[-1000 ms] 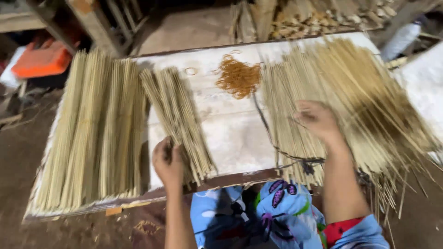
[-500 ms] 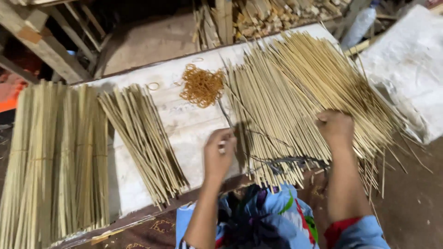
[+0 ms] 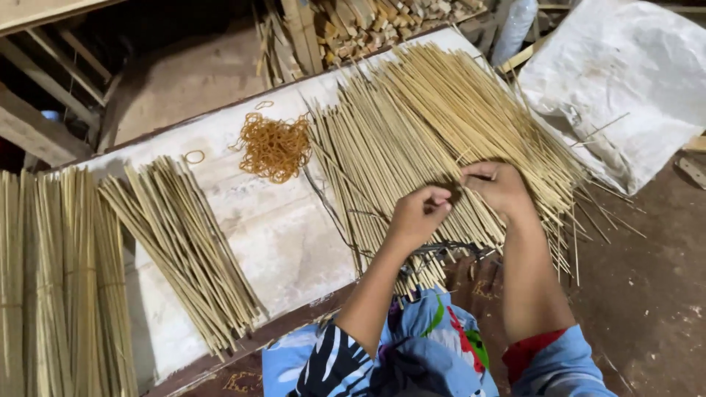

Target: Gathering thin bamboo sticks into uniform bundles and securing them with rubber bands.

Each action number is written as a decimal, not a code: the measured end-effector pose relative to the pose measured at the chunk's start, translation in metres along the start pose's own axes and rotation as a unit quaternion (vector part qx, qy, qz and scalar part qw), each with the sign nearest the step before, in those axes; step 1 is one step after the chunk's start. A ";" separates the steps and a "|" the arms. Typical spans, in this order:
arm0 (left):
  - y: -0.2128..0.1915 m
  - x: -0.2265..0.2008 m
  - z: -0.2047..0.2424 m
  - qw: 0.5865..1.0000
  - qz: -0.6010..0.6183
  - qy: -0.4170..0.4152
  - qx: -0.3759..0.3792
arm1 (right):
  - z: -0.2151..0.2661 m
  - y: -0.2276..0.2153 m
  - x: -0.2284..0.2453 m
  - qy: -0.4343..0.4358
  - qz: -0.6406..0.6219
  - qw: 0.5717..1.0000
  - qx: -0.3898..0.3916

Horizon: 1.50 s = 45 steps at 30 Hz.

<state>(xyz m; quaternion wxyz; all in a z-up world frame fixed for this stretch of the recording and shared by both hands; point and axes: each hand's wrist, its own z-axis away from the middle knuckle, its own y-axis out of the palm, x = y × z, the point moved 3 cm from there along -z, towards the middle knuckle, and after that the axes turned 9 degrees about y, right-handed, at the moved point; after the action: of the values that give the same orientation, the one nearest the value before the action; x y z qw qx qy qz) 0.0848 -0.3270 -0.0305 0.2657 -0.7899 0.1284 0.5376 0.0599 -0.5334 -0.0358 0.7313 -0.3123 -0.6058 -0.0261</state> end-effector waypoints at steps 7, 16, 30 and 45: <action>-0.007 0.005 -0.005 0.997 0.006 -0.073 -0.038 | 0.024 0.008 0.064 -0.007 -0.233 0.972 0.036; -0.017 -0.055 -0.027 0.989 -0.062 0.051 -0.127 | 0.021 0.037 0.077 -0.120 -0.320 0.940 -0.001; 0.007 0.010 -0.002 0.992 -0.083 -0.017 -0.098 | 0.058 0.074 -0.007 -0.053 -0.214 0.972 -0.078; 0.006 0.022 -0.003 0.994 0.008 -0.067 -0.087 | 0.058 0.063 -0.010 -0.069 -0.131 0.988 -0.044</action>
<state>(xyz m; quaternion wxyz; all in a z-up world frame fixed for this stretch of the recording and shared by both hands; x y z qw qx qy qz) 0.0925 -0.3321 -0.0513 0.1993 -0.7711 0.0695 0.6007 0.0332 -0.4579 -0.0675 0.6634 -0.2628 -0.6891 -0.1263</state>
